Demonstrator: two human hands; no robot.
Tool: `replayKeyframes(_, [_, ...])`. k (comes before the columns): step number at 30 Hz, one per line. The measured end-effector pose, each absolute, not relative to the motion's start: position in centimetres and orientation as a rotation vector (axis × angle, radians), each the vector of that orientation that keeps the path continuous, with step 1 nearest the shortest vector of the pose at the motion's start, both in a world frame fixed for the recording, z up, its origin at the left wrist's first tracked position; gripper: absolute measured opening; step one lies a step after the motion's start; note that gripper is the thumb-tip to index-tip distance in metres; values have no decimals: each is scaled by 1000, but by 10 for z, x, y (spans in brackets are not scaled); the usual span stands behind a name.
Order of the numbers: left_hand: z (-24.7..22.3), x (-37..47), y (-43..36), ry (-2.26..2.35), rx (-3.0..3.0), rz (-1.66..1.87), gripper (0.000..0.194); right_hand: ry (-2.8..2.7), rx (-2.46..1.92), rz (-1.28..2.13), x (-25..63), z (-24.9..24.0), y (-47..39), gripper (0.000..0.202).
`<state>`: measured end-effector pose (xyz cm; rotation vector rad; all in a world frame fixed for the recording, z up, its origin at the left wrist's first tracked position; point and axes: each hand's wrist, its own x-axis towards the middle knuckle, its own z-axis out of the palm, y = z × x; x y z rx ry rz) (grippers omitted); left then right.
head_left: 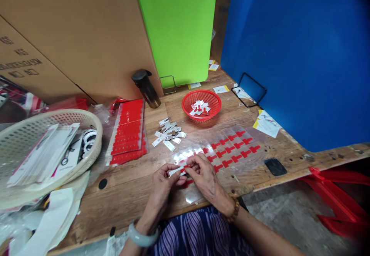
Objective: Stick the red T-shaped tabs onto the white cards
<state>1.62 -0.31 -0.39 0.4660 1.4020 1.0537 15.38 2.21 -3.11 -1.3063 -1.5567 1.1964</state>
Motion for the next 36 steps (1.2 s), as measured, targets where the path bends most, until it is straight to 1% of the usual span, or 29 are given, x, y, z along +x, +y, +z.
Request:
replayKeyframes(2, [-4,16,-3,1392,462,1065,41,-1513,-1294,1254,151,-33,21,6])
replayKeyframes(3, [-3,16,-3,1392,460,1069,41,-1481,-1284,1297,151,-34,21,12])
replayKeyframes(6, [-3,14,-7,1412,442,1056,41,-1352,-1282,1373,156,-33,26,37])
replayKeyframes(7, [-3,14,-8,1418,435,1048,41,-1317,-1289,1375,159,-32,29,42])
replayKeyframes(8, [-2,13,-10,1419,429,1042,40,-1296,-1291,1383,163,-31,31,41])
replayKeyframes(10, [-2,11,-13,1416,422,1046,39,-1287,-1262,1451,169,-28,33,29])
replayKeyframes(11, [-2,11,-14,1411,420,1053,38,-1297,-1234,1508,170,-26,32,28])
replayKeyframes(17, [4,13,-17,1346,432,1066,40,-1316,-1117,1837,161,-25,18,31])
replayKeyframes(24, [11,17,-24,1401,547,1021,40,-1177,-1074,1975,157,-20,14,31])
replayKeyframes(29, [9,14,-24,1390,609,997,38,-1111,-1081,2044,158,-22,16,39])
replayKeyframes(33, [3,10,-23,1365,669,945,35,-1232,-1085,2123,162,-21,18,44])
replayKeyframes(36, [-2,7,-22,1342,704,887,35,-1428,-1112,2137,166,-18,24,44])
